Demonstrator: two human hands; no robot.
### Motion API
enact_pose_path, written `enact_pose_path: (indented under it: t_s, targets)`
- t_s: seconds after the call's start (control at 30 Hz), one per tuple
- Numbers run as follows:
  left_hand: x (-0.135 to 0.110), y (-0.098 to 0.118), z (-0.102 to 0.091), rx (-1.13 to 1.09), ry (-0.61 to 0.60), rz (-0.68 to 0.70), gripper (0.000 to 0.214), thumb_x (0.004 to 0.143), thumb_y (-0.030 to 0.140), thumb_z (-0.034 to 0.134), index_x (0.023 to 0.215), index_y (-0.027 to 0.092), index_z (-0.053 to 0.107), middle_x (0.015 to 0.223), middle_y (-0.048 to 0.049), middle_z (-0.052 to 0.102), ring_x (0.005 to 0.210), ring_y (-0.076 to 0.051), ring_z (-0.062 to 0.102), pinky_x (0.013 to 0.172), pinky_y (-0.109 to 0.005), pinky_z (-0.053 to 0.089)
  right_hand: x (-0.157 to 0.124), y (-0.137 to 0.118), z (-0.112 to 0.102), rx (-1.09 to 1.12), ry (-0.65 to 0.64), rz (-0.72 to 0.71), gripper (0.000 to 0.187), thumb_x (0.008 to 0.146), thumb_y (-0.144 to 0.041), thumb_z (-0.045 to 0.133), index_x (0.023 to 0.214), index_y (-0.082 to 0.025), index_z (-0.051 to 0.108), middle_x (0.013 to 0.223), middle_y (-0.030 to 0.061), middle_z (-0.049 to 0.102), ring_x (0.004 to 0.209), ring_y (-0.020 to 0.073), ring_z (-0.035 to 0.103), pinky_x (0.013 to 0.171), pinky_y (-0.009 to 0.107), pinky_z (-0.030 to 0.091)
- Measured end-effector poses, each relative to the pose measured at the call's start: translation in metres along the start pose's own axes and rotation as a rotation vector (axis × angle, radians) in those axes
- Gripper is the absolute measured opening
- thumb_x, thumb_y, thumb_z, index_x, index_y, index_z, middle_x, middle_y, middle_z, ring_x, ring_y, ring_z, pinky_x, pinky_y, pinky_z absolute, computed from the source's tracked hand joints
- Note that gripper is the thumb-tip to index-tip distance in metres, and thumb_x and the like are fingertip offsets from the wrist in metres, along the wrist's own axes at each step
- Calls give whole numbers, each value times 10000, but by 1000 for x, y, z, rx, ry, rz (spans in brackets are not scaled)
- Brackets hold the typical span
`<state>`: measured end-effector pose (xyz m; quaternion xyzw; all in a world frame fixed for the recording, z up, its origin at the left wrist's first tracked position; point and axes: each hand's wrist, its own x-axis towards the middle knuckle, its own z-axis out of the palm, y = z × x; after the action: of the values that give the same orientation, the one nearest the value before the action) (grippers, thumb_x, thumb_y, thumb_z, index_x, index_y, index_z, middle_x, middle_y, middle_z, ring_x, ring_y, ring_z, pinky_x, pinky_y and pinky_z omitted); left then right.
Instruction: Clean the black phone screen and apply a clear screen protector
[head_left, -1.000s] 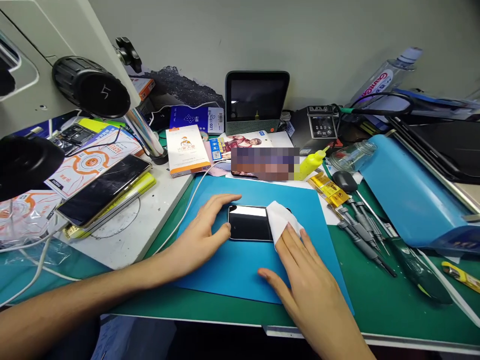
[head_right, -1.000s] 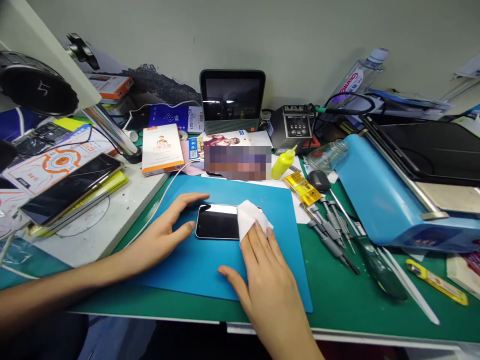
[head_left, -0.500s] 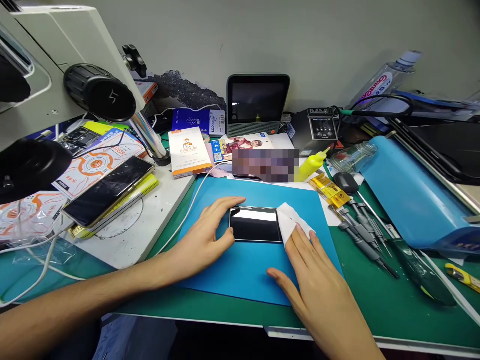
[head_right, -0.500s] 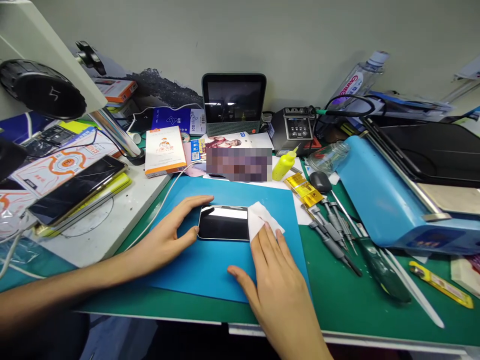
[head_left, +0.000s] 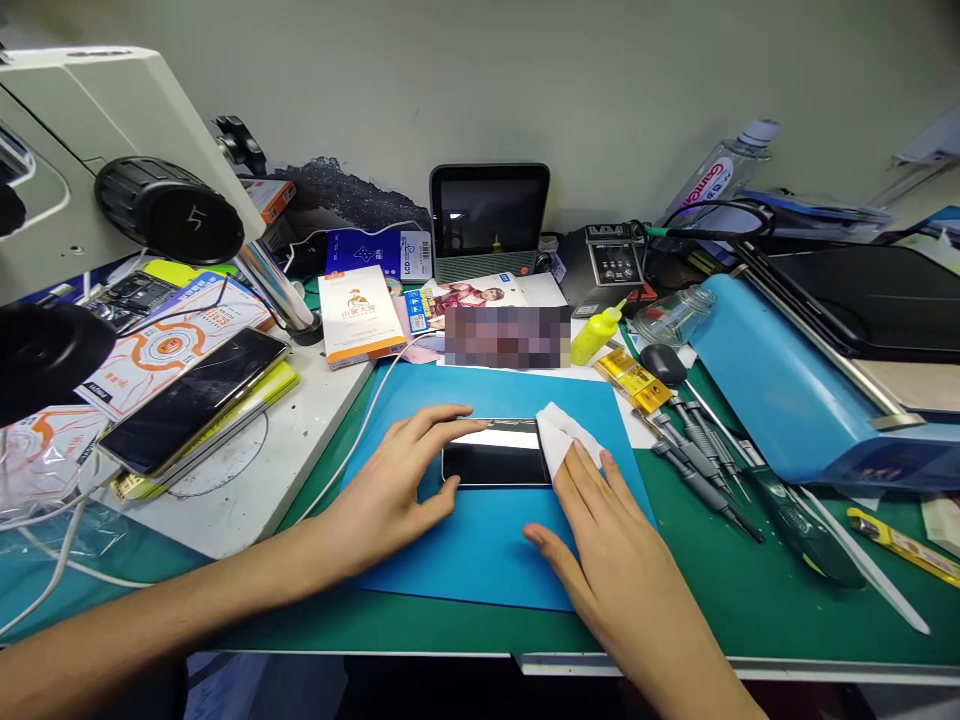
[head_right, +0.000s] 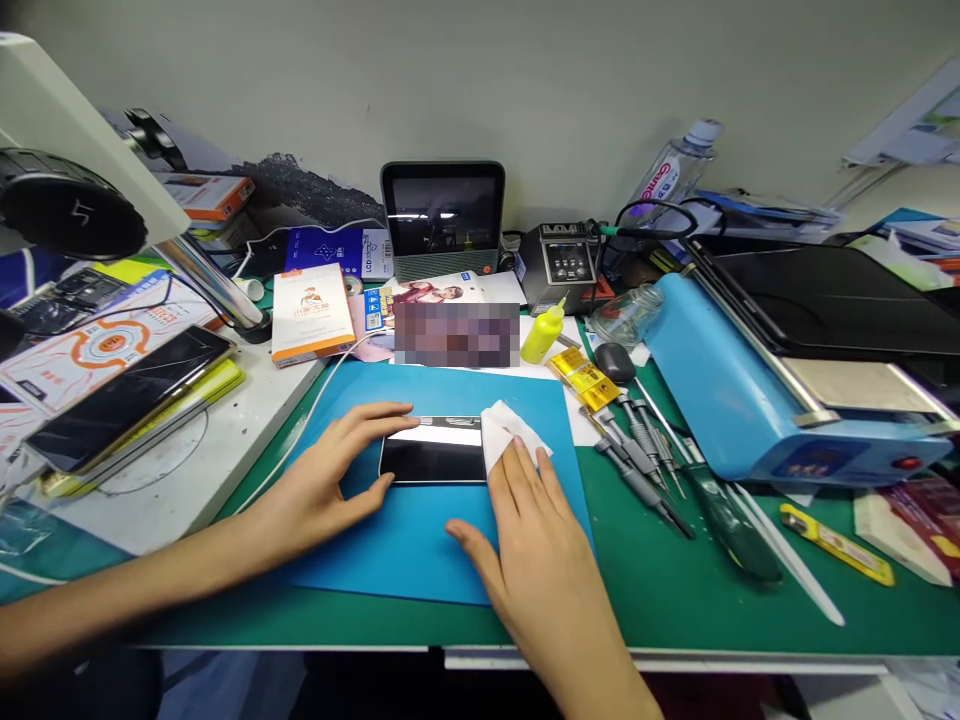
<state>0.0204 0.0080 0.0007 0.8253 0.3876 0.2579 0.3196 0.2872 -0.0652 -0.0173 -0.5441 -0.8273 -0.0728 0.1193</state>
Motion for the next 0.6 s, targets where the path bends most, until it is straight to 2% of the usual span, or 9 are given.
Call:
enact_pose_path:
  t_s: [0.17, 0.37, 0.47, 0.53, 0.6]
  targets:
    - [0, 0, 2, 124, -6, 62, 652, 974, 147, 563, 1560, 373, 389, 1607, -46, 466, 1451, -278, 487, 1201, -465, 423, 22, 6, 1, -3, 0, 6, 691, 1074, -565, 424, 1435, 3, 582, 1520, 270, 581, 1469, 395, 510, 1217, 588, 440]
    - [-2, -4, 4, 315, 14, 222, 636, 968, 94, 540, 1559, 301, 428, 1573, -92, 536, 1413, -299, 539, 1149, -483, 462, 5, 9, -10, 9, 130, -22, 366, 1079, -303, 529, 1323, -91, 700, 1369, 168, 726, 1282, 309, 693, 1151, 498, 536]
    - [-3, -5, -1, 394, 44, 356, 597, 1002, 89, 532, 1538, 347, 492, 1520, -75, 606, 1515, -309, 461, 1241, -530, 358, 7, 14, -15, 62, 202, -3, 266, 1058, -187, 560, 1238, -131, 748, 1251, 105, 792, 1165, 253, 755, 1064, 400, 588]
    - [-3, -5, -8, 455, 22, 443, 581, 1026, 96, 533, 1535, 375, 511, 1524, -57, 616, 1534, -299, 444, 1287, -527, 296, 13, 22, -17, 98, 240, 44, 243, 1056, -179, 562, 1177, -149, 771, 1156, 88, 823, 1043, 234, 791, 959, 358, 618]
    - [0, -4, -16, 539, -2, 513, 514, 1050, 100, 504, 1506, 332, 555, 1478, -65, 659, 1483, -292, 517, 1270, -511, 346, 19, 35, -20, 87, 271, 133, 253, 1066, -227, 552, 1143, -153, 781, 1092, 94, 833, 954, 243, 802, 878, 362, 626]
